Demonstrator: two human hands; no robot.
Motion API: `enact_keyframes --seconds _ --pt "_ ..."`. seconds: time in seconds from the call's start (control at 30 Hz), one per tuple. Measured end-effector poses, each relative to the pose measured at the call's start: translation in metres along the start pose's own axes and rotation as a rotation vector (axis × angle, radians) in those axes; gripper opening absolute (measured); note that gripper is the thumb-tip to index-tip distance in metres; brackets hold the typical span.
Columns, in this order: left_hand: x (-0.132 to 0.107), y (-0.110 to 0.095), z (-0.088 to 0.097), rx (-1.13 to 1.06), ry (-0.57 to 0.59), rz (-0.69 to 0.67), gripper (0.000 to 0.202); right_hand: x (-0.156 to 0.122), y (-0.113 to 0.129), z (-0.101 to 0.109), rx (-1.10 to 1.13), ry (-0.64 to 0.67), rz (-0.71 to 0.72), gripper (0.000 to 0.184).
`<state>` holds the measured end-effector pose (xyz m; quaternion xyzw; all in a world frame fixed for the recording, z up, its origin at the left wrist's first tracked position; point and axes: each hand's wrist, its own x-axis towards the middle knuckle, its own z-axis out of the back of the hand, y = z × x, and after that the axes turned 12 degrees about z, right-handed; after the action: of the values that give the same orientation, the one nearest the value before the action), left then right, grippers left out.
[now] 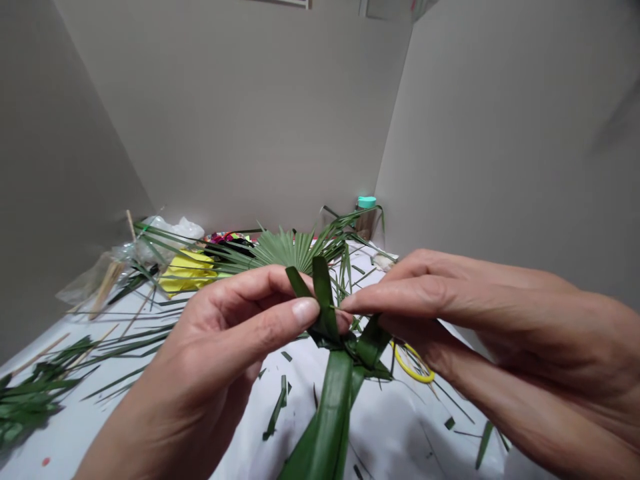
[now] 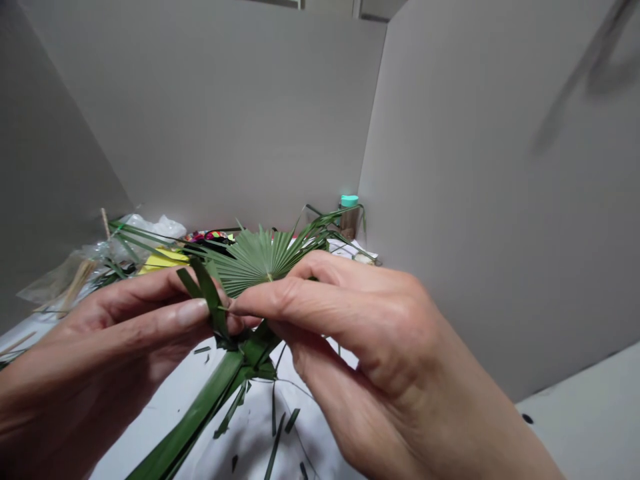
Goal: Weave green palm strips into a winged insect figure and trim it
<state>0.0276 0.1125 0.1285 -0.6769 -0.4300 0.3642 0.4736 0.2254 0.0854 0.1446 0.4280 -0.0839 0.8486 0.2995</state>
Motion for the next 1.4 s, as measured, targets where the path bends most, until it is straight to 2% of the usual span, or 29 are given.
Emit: enact_keyframes --seconds 0.23,0.47,0.63,0.77,0.93,1.03,1.23,1.4 --pt "0.002 0.002 -0.002 -0.01 0.025 -0.022 0.021 0.002 0.001 0.001 -0.042 0.014 0.001 0.023" --pt "0.001 0.002 -0.004 0.033 0.078 -0.049 0.023 -0.013 -0.004 0.008 0.09 -0.018 0.042 0.029" --pt "0.002 0.003 -0.003 0.037 0.08 -0.054 0.021 -0.005 0.002 0.01 0.079 0.027 -0.001 0.032" --pt "0.002 0.003 -0.003 0.046 0.048 -0.057 0.018 0.003 0.006 0.005 -0.086 0.037 -0.011 0.024" --pt "0.003 0.003 -0.007 0.051 -0.045 -0.082 0.007 0.003 0.004 0.002 -0.116 0.041 -0.002 0.022" --pt "0.006 0.0 -0.011 0.014 -0.103 -0.109 0.02 -0.003 0.001 0.005 -0.101 0.043 -0.007 0.021" --pt "0.009 -0.004 -0.014 -0.006 -0.038 -0.057 0.026 -0.011 -0.006 0.01 0.066 0.045 0.049 0.027" --pt "0.006 -0.002 -0.006 0.047 0.039 -0.008 0.009 -0.008 -0.006 0.01 0.131 0.025 0.06 0.031"
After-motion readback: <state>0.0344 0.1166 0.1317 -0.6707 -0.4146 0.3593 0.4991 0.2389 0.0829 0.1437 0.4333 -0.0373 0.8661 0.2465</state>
